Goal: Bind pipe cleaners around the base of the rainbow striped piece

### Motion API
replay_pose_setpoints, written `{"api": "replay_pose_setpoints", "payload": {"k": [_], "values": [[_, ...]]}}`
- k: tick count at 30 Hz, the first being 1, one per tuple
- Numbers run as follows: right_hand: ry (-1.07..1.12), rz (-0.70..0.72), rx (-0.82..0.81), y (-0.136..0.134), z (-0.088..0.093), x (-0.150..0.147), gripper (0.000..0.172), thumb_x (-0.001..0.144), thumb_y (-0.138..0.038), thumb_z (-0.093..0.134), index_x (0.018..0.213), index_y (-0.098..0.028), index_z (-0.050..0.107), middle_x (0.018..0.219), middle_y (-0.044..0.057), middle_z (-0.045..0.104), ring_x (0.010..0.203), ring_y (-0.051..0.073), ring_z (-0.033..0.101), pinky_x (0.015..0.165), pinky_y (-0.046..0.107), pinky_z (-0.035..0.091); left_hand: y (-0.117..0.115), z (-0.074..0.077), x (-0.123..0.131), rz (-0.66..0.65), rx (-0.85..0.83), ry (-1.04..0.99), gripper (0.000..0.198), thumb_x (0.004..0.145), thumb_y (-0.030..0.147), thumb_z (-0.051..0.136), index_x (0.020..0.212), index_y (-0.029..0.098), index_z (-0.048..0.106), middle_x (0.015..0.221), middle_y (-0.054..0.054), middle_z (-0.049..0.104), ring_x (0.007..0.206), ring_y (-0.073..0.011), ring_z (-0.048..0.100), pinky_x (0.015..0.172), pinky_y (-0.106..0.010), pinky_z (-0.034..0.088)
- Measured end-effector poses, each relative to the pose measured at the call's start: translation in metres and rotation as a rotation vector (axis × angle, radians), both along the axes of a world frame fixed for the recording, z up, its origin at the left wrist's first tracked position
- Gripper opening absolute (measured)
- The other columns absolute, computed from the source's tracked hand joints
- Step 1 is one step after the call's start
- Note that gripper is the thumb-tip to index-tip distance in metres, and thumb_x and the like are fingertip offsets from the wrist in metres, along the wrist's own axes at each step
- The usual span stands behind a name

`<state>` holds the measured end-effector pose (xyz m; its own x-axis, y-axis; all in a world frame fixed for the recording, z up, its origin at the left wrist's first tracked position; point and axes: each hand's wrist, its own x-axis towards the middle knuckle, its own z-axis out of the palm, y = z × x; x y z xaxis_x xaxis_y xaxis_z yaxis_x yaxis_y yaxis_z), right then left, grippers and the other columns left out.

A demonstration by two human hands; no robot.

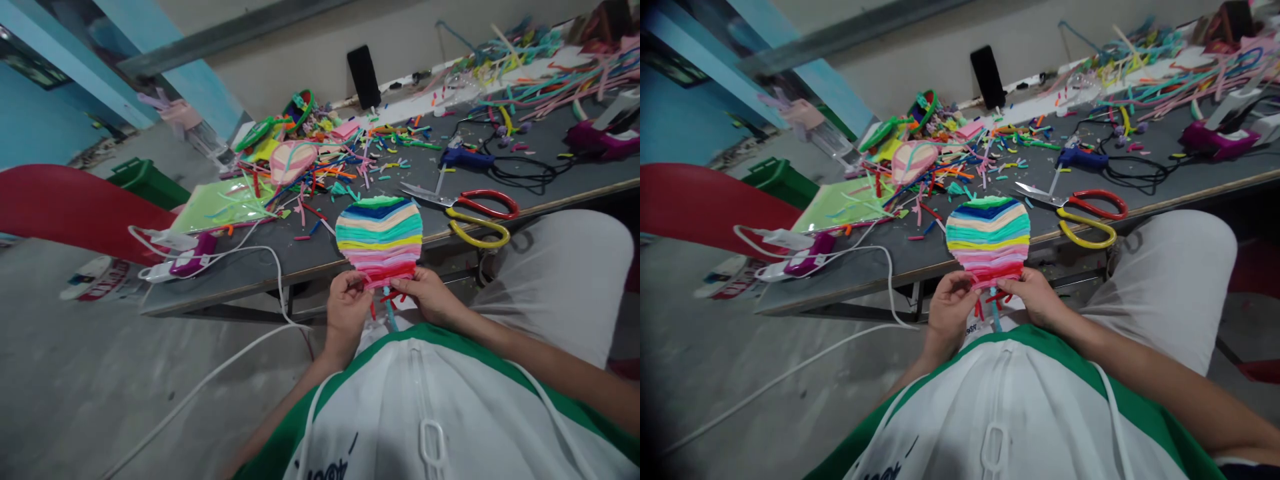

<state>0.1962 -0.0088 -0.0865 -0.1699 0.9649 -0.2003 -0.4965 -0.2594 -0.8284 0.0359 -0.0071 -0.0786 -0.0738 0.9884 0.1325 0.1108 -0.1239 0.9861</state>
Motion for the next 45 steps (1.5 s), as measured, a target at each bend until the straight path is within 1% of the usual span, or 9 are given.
{"api": "replay_pose_setpoints", "payload": {"k": [5,10,18,25,29,32,37,40,45], "values": [[0.019,0.009,-0.109,-0.002,0.005,0.0,0.025,0.059,-0.028,0.077,0.079,-0.015,0.068,0.072,0.003,0.069,0.063,0.014,0.061,0.062,0.028,0.045,0.0,-0.001,0.006,-0.01,-0.069,-0.178,0.037,0.066,0.014,0.065,0.1,0.017,0.053,0.099,-0.006,0.059,0.084,-0.0132,0.06,0.077,-0.028,0.049],[0.015,0.036,-0.277,-0.008,0.008,-0.007,0.031,0.059,-0.029,0.077,0.086,-0.018,0.068,0.074,0.002,0.068,0.063,0.014,0.059,0.059,0.026,0.043,-0.001,0.0,0.008,-0.001,-0.054,-0.108,0.035,0.064,0.015,0.068,0.097,0.016,0.056,0.092,-0.005,0.06,0.081,-0.0129,0.06,0.075,-0.026,0.049],[-0.077,-0.003,-0.159,-0.009,0.003,-0.012,0.033,0.06,-0.035,0.076,0.087,-0.016,0.07,0.081,0.005,0.07,0.066,0.015,0.059,0.063,0.028,0.042,-0.001,0.003,0.009,-0.006,-0.027,-0.025,0.033,0.061,0.016,0.07,0.092,0.017,0.059,0.085,-0.003,0.058,0.074,-0.0115,0.059,0.068,-0.023,0.049],[-0.095,-0.052,-0.122,-0.007,0.002,-0.015,0.03,0.059,-0.029,0.076,0.084,-0.016,0.07,0.08,0.005,0.07,0.071,0.018,0.061,0.065,0.03,0.043,-0.001,0.006,0.013,-0.028,-0.062,-0.03,0.032,0.062,0.016,0.07,0.092,0.016,0.058,0.085,-0.003,0.058,0.07,-0.0098,0.058,0.065,-0.022,0.049],[-0.088,-0.085,-0.159,-0.007,0.002,-0.014,0.027,0.06,-0.026,0.075,0.084,-0.016,0.069,0.079,0.005,0.069,0.07,0.017,0.06,0.064,0.03,0.043,0.0,0.016,0.007,-0.137,-0.133,-0.062,0.041,0.063,0.019,0.072,0.1,0.016,0.057,0.092,-0.005,0.059,0.069,-0.009,0.058,0.064,-0.022,0.05],[-0.07,-0.087,-0.166,-0.008,0.003,-0.014,0.022,0.06,-0.026,0.074,0.078,-0.015,0.068,0.071,0.003,0.067,0.064,0.016,0.059,0.062,0.029,0.042,0.003,0.023,-0.003,-0.206,-0.159,-0.093,0.038,0.071,0.026,0.066,0.107,0.016,0.057,0.092,-0.006,0.061,0.07,-0.0108,0.059,0.067,-0.026,0.051],[-0.025,-0.087,-0.157,-0.008,0.006,-0.014,0.018,0.06,-0.024,0.074,0.074,-0.016,0.067,0.067,0.001,0.066,0.06,0.015,0.056,0.06,0.029,0.042,0.012,0.026,-0.014,-0.194,0.028,0.146,0.026,0.076,0.029,0.063,0.099,0.019,0.067,0.094,-0.006,0.061,0.075,-0.014,0.059,0.069,-0.028,0.049],[-0.03,-0.082,-0.156,-0.008,0.006,-0.013,0.016,0.06,-0.024,0.073,0.072,-0.016,0.067,0.066,0.002,0.066,0.059,0.015,0.056,0.06,0.029,0.041,0.02,0.026,-0.014,-0.251,0.158,0.33,0.028,0.074,0.026,0.065,0.102,0.022,0.069,0.081,-0.003,0.058,0.074,-0.0134,0.053,0.068,-0.026,0.044],[-0.04,-0.089,-0.181,-0.008,0.007,-0.012,0.016,0.058,-0.023,0.074,0.072,-0.016,0.068,0.066,0.001,0.066,0.058,0.014,0.055,0.061,0.029,0.04,0.03,0.027,-0.01,-0.255,0.269,0.379,0.015,0.071,0.027,0.069,0.085,0.023,0.073,0.07,-0.002,0.052,0.073,-0.0147,0.049,0.064,-0.026,0.041]]}}
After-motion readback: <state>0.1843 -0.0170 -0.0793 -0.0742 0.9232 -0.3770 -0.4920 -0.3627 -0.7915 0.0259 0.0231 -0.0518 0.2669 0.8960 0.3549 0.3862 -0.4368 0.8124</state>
